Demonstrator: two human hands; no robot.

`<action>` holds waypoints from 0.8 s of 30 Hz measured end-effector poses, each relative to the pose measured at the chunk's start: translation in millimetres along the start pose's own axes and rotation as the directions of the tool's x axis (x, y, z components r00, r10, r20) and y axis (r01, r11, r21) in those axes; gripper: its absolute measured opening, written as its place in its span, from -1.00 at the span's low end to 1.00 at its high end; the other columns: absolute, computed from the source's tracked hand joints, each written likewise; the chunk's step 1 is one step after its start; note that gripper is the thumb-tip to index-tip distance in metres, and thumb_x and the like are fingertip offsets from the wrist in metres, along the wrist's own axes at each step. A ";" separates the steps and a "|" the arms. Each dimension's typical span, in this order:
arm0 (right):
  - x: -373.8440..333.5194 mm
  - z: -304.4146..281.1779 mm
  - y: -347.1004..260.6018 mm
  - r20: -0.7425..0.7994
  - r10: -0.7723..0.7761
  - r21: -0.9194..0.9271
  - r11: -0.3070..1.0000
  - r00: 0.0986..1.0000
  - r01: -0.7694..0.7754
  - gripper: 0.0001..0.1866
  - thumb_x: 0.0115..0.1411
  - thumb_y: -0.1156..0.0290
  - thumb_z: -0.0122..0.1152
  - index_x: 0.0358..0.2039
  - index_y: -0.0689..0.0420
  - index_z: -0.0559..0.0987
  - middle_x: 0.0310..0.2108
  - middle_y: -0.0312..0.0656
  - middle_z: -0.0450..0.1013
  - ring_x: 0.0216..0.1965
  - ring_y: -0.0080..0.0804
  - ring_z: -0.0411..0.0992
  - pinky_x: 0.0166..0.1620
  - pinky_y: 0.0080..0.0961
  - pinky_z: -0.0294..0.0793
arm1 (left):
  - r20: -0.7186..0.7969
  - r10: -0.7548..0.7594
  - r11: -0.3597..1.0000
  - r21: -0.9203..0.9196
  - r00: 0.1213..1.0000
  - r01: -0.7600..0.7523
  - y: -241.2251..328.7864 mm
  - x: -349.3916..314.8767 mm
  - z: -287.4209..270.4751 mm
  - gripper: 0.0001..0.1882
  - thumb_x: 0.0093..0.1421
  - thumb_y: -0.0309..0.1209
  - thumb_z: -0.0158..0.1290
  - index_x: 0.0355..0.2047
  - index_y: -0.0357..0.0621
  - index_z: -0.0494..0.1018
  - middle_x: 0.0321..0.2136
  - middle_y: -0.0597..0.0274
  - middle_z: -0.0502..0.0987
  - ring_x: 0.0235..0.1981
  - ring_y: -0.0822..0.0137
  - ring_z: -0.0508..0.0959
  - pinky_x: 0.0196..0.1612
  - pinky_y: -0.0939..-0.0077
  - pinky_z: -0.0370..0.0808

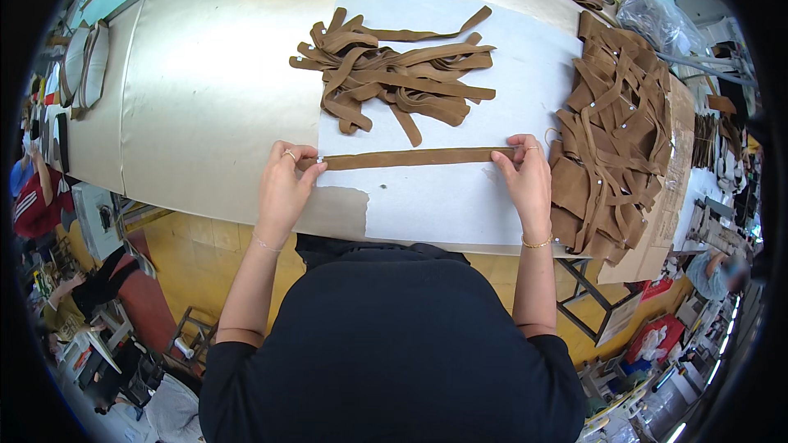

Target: The person picks up brown fabric strips from a pile, straightens them, and lays them out in parallel rows on a white table. The person repeatedly handles individual strips, aligns them, and arranges them into neat stacks.

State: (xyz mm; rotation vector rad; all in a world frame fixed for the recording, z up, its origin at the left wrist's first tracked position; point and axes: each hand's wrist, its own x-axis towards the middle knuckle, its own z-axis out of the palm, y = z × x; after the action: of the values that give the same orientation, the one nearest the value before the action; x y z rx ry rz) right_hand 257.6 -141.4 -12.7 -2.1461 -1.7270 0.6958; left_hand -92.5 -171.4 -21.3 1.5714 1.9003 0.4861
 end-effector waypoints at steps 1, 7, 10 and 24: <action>-0.8 3.9 3.7 -0.044 -0.061 0.006 0.998 0.997 0.061 -0.76 0.09 0.36 0.37 -0.39 0.23 0.50 -0.57 -0.23 0.33 -0.53 -0.37 0.36 -0.38 -0.43 0.40 | 0.022 -0.022 1.000 -0.010 1.000 0.022 -1.1 0.3 -0.6 -0.82 0.08 -0.48 0.24 -0.32 -0.30 0.53 -0.27 0.10 0.46 -0.35 0.23 0.57 -0.28 0.40 0.48; 3.9 -0.6 3.2 0.033 -0.095 0.038 0.995 0.995 0.094 -0.80 0.08 0.44 0.34 -0.39 0.25 0.50 -0.47 -0.16 0.42 -0.48 -0.30 0.42 -0.32 -0.42 0.44 | 0.078 -0.080 0.979 -0.181 0.994 0.094 -6.6 1.1 1.0 -0.84 0.05 -0.56 0.24 -0.37 -0.33 0.50 -0.27 0.09 0.45 -0.34 0.22 0.55 -0.26 0.38 0.50; 5.0 -0.3 5.7 0.083 -0.059 0.117 0.992 0.995 0.049 -0.83 0.09 0.47 0.34 -0.36 0.28 0.54 -0.48 -0.23 0.46 -0.51 -0.48 0.38 -0.36 -0.53 0.42 | 0.061 0.012 0.997 -0.074 0.998 -0.007 -6.3 0.7 -2.0 -0.85 0.06 -0.57 0.22 -0.36 -0.34 0.50 -0.36 0.14 0.48 -0.37 0.29 0.54 -0.28 0.47 0.50; -13.6 -5.9 -12.6 -0.053 -0.332 -0.085 0.941 0.942 0.327 -0.87 0.08 0.50 0.34 -0.34 0.21 0.60 -0.34 -0.22 0.43 -0.40 -0.48 0.46 -0.33 -0.56 0.44 | 0.137 0.088 0.989 0.104 0.987 -0.103 8.1 -1.5 -23.1 -0.74 0.08 -0.46 0.23 -0.19 -0.22 0.53 -0.13 0.05 0.47 -0.17 0.20 0.52 -0.13 0.33 0.48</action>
State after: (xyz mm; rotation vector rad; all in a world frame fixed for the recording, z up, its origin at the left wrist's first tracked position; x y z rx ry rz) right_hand 248.2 -151.3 1.2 -1.8327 -2.0369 0.4693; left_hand -101.7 -168.7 1.3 1.7285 1.7846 0.3125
